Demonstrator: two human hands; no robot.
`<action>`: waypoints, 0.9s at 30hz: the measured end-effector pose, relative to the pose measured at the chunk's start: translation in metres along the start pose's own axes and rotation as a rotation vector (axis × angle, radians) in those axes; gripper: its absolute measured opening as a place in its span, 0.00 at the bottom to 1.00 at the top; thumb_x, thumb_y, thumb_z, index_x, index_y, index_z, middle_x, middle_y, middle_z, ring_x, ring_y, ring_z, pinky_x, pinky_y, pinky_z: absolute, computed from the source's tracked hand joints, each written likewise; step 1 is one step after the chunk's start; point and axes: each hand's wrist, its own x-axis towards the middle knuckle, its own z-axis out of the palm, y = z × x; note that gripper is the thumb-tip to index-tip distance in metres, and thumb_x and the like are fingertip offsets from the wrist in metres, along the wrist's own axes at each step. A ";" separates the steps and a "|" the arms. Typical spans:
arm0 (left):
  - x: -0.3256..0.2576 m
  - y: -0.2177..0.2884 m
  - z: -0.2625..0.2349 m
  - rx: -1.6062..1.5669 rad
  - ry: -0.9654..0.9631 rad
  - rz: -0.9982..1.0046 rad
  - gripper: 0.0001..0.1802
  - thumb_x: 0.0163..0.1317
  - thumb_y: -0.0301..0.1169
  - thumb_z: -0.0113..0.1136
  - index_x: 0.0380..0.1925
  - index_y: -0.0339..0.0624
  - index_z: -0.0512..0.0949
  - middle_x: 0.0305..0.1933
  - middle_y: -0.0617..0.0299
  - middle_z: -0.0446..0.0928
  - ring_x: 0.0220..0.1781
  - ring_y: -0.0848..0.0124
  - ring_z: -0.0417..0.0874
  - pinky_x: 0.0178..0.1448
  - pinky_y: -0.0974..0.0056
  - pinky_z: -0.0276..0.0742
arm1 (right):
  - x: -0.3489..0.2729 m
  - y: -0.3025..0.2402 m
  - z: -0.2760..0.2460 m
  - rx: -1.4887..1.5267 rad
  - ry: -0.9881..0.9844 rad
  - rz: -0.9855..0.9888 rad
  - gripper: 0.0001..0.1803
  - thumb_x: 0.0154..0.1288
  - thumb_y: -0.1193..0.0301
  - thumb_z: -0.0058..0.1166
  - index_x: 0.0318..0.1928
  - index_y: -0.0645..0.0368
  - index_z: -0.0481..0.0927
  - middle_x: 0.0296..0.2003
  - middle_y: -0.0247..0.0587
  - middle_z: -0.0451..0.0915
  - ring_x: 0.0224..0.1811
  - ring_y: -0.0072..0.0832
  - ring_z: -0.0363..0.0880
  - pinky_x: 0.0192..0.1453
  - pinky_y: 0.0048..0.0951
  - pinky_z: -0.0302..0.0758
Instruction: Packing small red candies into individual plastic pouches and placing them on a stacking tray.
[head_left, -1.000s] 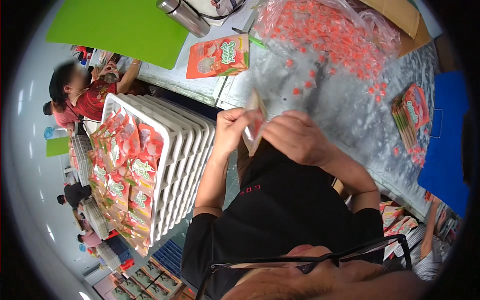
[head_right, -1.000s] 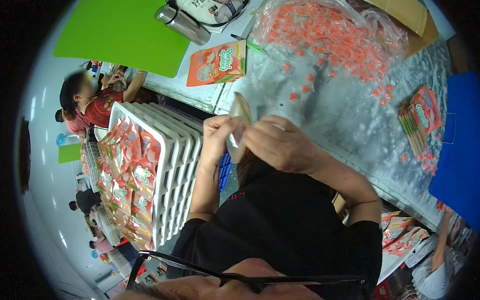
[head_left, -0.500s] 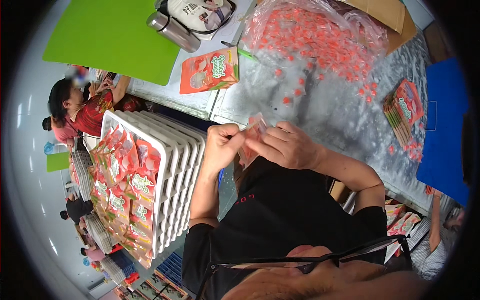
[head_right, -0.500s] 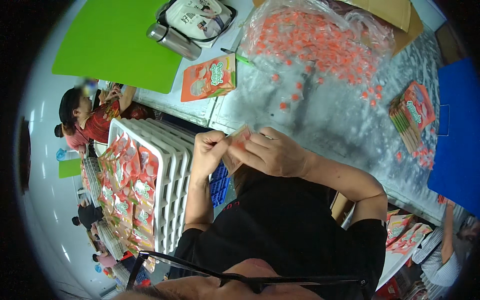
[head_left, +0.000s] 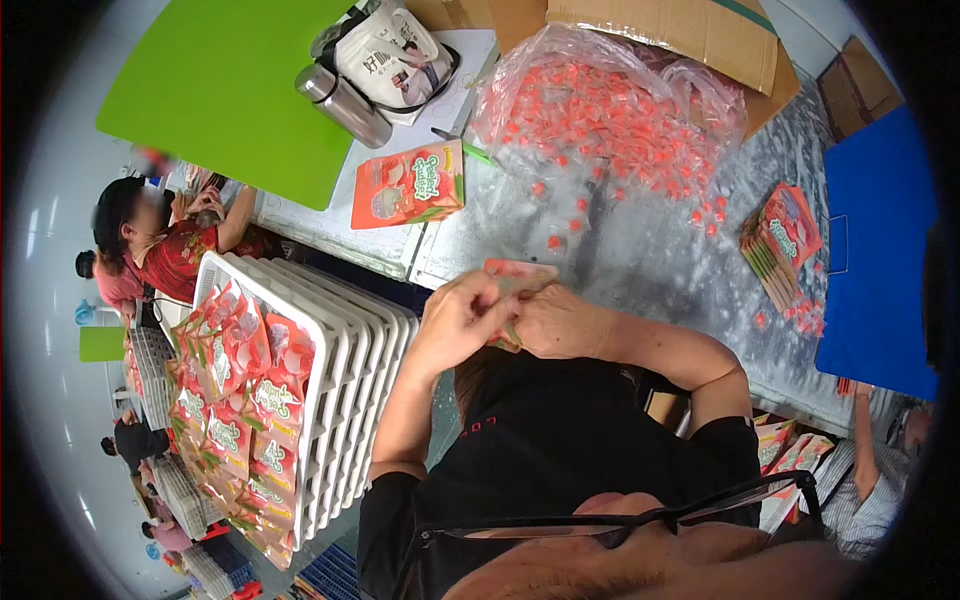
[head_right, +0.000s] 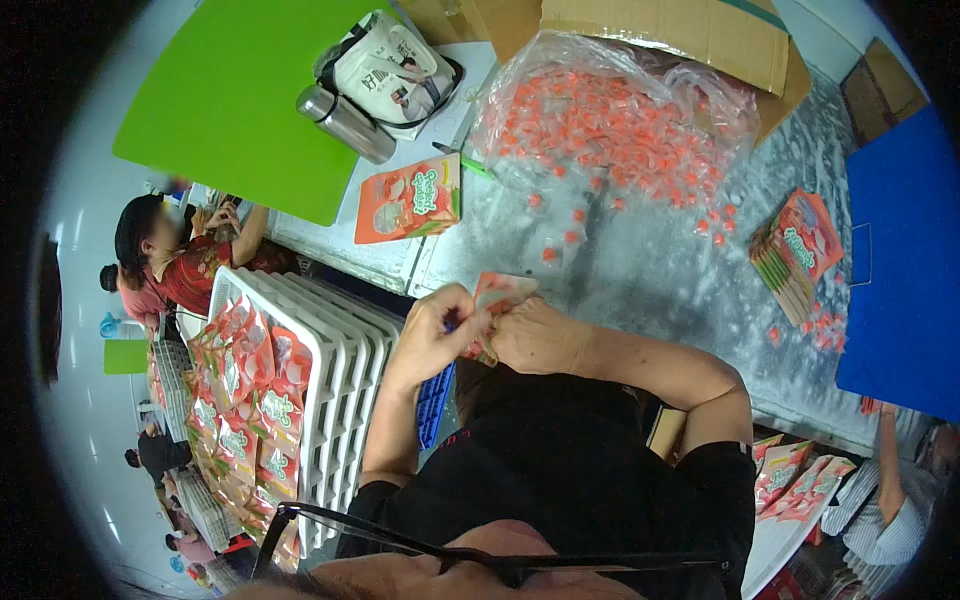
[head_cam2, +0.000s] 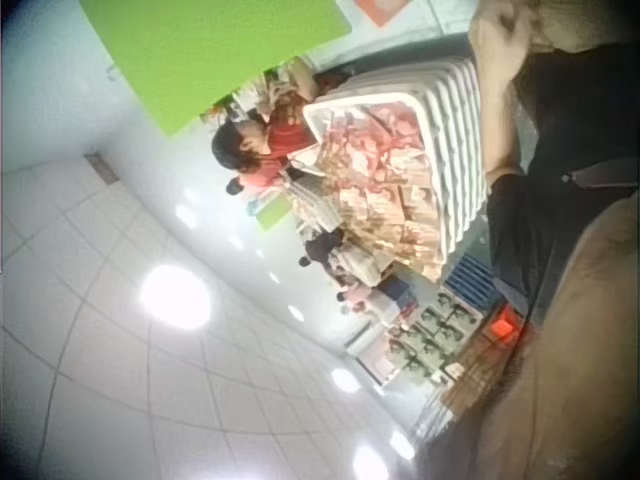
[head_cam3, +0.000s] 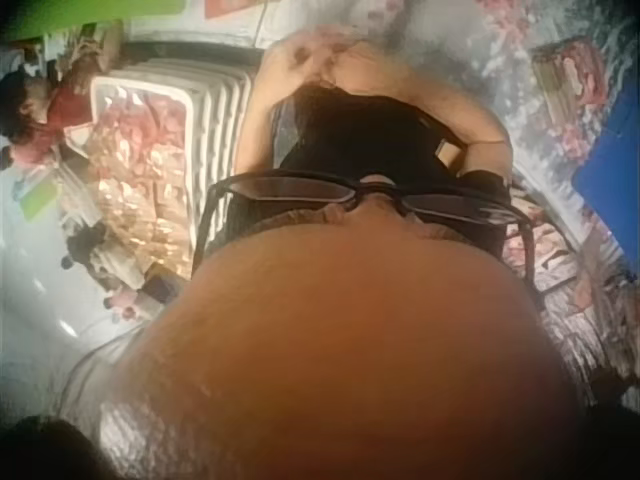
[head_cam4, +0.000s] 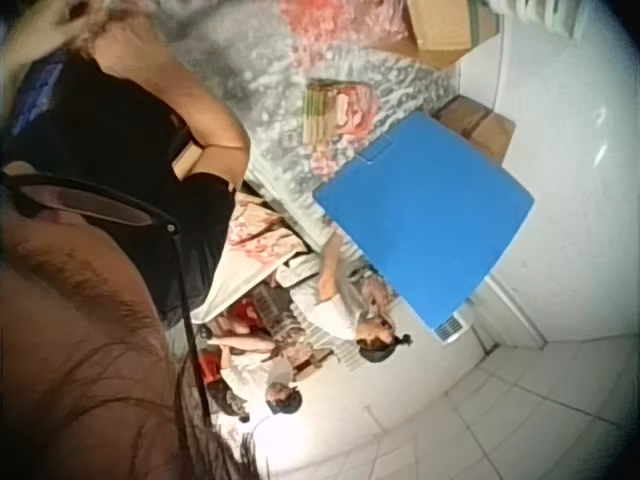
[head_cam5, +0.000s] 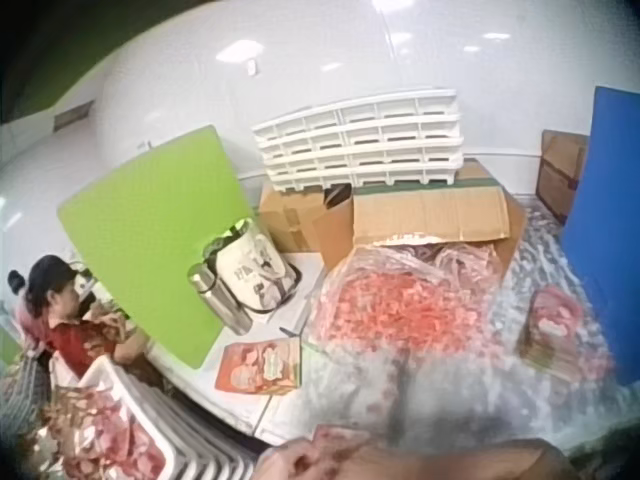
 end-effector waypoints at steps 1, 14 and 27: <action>0.001 0.002 -0.011 -0.095 -0.096 0.217 0.41 0.44 0.33 0.84 0.60 0.36 0.76 0.62 0.49 0.81 0.62 0.61 0.82 0.62 0.58 0.75 | 0.005 -0.005 -0.011 0.054 -0.001 0.006 0.09 0.63 0.66 0.62 0.36 0.59 0.86 0.37 0.44 0.86 0.42 0.45 0.86 0.56 0.44 0.79; -0.014 -0.096 0.036 -0.764 -0.265 -0.079 0.55 0.45 0.31 0.73 0.76 0.33 0.61 0.72 0.55 0.69 0.75 0.66 0.68 0.81 0.57 0.59 | 0.014 0.121 0.009 -0.071 0.610 0.253 0.15 0.66 0.63 0.69 0.48 0.57 0.86 0.56 0.50 0.83 0.59 0.48 0.81 0.62 0.46 0.78; -0.036 -0.128 0.048 -0.775 -0.079 -0.012 0.52 0.45 0.26 0.68 0.75 0.33 0.62 0.71 0.53 0.72 0.75 0.64 0.70 0.80 0.59 0.61 | -0.024 0.184 0.044 -0.289 0.402 0.391 0.20 0.69 0.59 0.62 0.55 0.58 0.86 0.59 0.51 0.81 0.66 0.49 0.76 0.72 0.49 0.70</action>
